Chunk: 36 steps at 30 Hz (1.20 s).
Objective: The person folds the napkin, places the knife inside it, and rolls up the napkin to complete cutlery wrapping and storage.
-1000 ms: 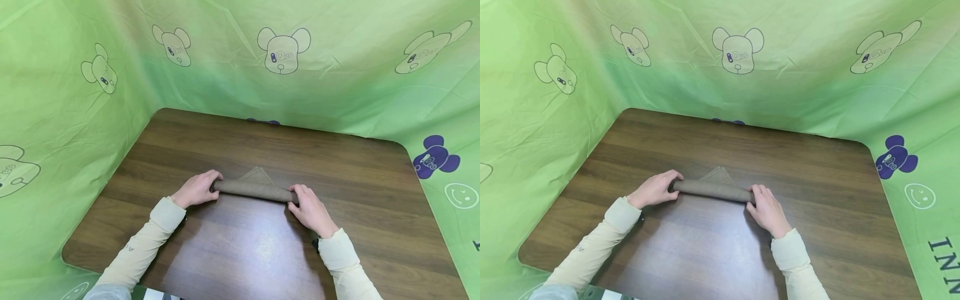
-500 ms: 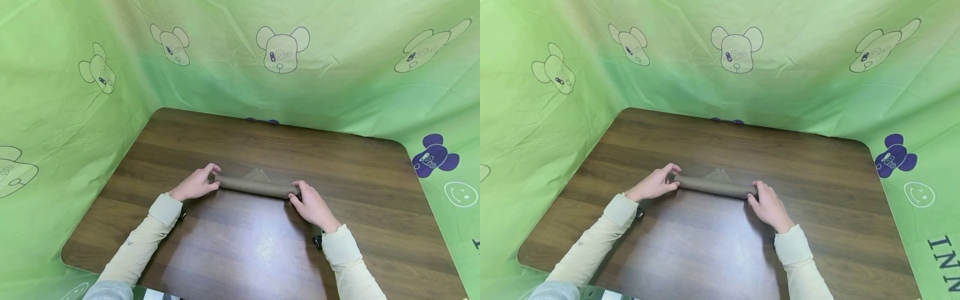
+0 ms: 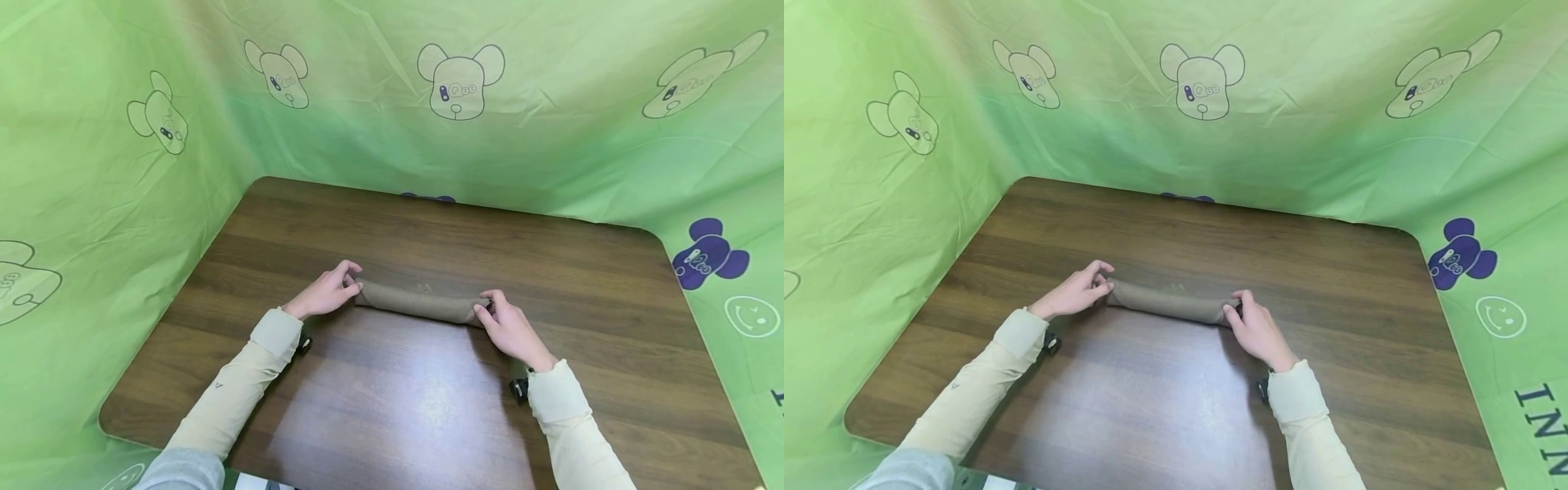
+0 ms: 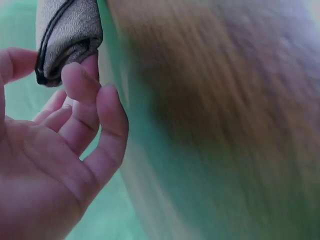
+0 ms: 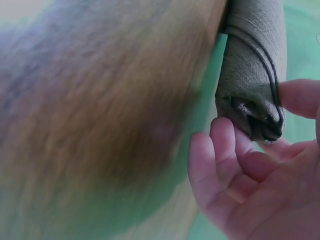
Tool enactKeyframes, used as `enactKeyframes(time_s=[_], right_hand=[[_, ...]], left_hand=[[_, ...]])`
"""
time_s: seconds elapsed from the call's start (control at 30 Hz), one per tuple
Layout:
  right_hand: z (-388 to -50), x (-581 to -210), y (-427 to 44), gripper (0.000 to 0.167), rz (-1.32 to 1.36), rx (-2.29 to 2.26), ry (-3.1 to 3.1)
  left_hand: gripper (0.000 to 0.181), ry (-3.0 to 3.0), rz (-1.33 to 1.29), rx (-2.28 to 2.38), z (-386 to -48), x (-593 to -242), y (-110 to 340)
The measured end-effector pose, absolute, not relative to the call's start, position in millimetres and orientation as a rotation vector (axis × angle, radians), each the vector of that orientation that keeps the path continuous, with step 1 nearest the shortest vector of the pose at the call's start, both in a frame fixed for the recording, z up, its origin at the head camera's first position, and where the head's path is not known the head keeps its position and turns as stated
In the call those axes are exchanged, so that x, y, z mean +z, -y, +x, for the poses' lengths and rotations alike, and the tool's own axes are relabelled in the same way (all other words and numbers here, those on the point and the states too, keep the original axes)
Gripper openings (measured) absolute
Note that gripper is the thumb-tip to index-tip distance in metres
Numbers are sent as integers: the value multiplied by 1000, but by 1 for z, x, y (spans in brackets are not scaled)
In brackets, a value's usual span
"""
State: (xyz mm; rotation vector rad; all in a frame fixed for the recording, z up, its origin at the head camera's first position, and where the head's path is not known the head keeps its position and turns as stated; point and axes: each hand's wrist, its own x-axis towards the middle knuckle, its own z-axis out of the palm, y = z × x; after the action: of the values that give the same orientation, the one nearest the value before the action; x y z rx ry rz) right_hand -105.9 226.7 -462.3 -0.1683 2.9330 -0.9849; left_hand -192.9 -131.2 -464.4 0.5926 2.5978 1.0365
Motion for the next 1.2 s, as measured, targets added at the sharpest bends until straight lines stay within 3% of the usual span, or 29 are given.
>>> enactKeyframes(time_s=[1.2], right_hand=[[-120,-462,-228,50,60,-794,-2889]], left_hand=[[32,-2693,513,807,-208,-468,109]])
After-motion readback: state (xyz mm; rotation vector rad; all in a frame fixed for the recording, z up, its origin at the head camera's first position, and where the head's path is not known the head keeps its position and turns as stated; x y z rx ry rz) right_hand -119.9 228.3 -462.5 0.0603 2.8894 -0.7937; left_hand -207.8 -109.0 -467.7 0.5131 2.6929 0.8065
